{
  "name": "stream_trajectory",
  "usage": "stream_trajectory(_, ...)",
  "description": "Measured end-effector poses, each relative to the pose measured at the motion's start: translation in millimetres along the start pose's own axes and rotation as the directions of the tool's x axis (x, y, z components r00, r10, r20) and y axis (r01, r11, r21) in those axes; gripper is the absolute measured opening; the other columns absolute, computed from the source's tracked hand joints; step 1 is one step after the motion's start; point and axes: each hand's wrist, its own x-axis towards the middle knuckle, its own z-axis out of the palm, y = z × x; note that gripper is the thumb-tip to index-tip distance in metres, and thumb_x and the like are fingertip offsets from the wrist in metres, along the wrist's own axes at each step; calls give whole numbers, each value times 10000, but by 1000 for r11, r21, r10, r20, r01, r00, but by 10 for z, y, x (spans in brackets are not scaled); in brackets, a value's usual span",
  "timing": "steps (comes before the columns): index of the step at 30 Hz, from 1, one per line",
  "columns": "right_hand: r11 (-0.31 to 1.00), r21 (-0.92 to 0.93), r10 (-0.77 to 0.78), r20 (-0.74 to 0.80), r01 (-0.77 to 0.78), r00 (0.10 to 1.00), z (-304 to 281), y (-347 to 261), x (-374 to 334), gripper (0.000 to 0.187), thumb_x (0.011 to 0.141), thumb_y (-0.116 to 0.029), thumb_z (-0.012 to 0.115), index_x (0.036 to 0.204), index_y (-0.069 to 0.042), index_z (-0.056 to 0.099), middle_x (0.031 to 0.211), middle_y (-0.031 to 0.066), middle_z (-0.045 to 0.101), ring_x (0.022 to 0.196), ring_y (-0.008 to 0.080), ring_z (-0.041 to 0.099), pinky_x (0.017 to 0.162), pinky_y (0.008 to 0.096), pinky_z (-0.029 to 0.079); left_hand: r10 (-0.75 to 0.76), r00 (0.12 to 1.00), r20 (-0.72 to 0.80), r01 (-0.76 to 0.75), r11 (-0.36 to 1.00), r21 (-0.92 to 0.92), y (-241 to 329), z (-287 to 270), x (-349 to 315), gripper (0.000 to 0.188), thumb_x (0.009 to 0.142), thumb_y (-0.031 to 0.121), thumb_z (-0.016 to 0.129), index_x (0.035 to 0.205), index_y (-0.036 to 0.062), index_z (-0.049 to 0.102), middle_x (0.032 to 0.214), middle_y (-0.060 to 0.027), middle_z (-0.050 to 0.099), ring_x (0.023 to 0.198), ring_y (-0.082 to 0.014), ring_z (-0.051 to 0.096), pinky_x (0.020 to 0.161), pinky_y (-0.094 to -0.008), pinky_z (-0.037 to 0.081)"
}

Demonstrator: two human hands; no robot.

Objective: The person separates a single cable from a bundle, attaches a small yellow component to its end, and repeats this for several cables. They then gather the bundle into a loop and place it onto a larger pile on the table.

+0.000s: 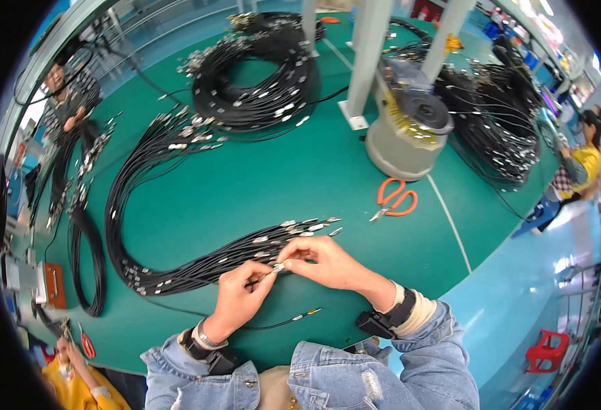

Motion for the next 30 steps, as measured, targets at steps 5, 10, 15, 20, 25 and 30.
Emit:
stream_trajectory(5, 985, -112, -164, -408, 129, 898, -455, -351, -84, 96, 871, -57, 583, 938, -3, 624, 828, 14, 600, 770, 75, 553, 702, 229, 454, 59, 998, -31, -58, 997, 47, -28, 2, -21, 68, 782, 5, 666, 816, 4, 606, 657, -27, 594, 517, -50, 501, 459, -198, 383)
stream_trajectory(10, 926, -229, -354, -803, 301, 480, -1267, -626, -361, 130, 867, -143, 598, 910, -22, 619, 775, -12, 564, 705, 64, 501, 638, 217, 409, 85, 996, 4, -85, 987, 135, -18, 1, -4, 69, 770, -10, 661, 817, 1, 612, 655, -26, 588, 516, -51, 494, 468, -197, 389)
stream_trajectory(15, 959, -203, -266, -885, 198, 382, -1695, -794, -323, 158, 854, -196, 629, 877, -40, 621, 758, -29, 541, 683, 59, 477, 629, 217, 391, 46, 999, -15, -43, 990, 137, 0, 10, -11, 75, 767, -15, 657, 829, -4, 616, 666, -30, 595, 528, -57, 507, 476, -199, 398)
stream_trajectory(20, 982, -173, -190, -881, 79, 433, -1838, -731, -212, 155, 843, -210, 648, 835, -57, 626, 725, -36, 527, 654, 55, 456, 603, 214, 363, 33, 999, -38, -28, 991, 128, 6, -8, -19, 87, 765, -19, 657, 841, -6, 618, 667, -31, 595, 539, -56, 515, 486, -199, 407)
stream_trajectory(25, 979, -145, -195, -862, 141, 469, -1919, -648, -180, 141, 835, -191, 660, 794, -61, 624, 672, -45, 499, 618, 55, 428, 587, 223, 341, 27, 999, -37, -22, 990, 136, 38, -1, -9, 86, 761, -20, 661, 830, -3, 611, 668, -36, 594, 536, -66, 518, 486, -206, 412)
stream_trajectory(30, 931, -45, -231, -841, 362, 490, -1868, -581, -95, 138, 847, -161, 647, 777, -52, 602, 666, -33, 490, 616, 68, 424, 596, 234, 344, 124, 987, -105, -108, 983, 150, 16, -4, 16, 103, 744, -24, 673, 810, 10, 601, 697, -52, 593, 544, -110, 530, 483, -229, 421)
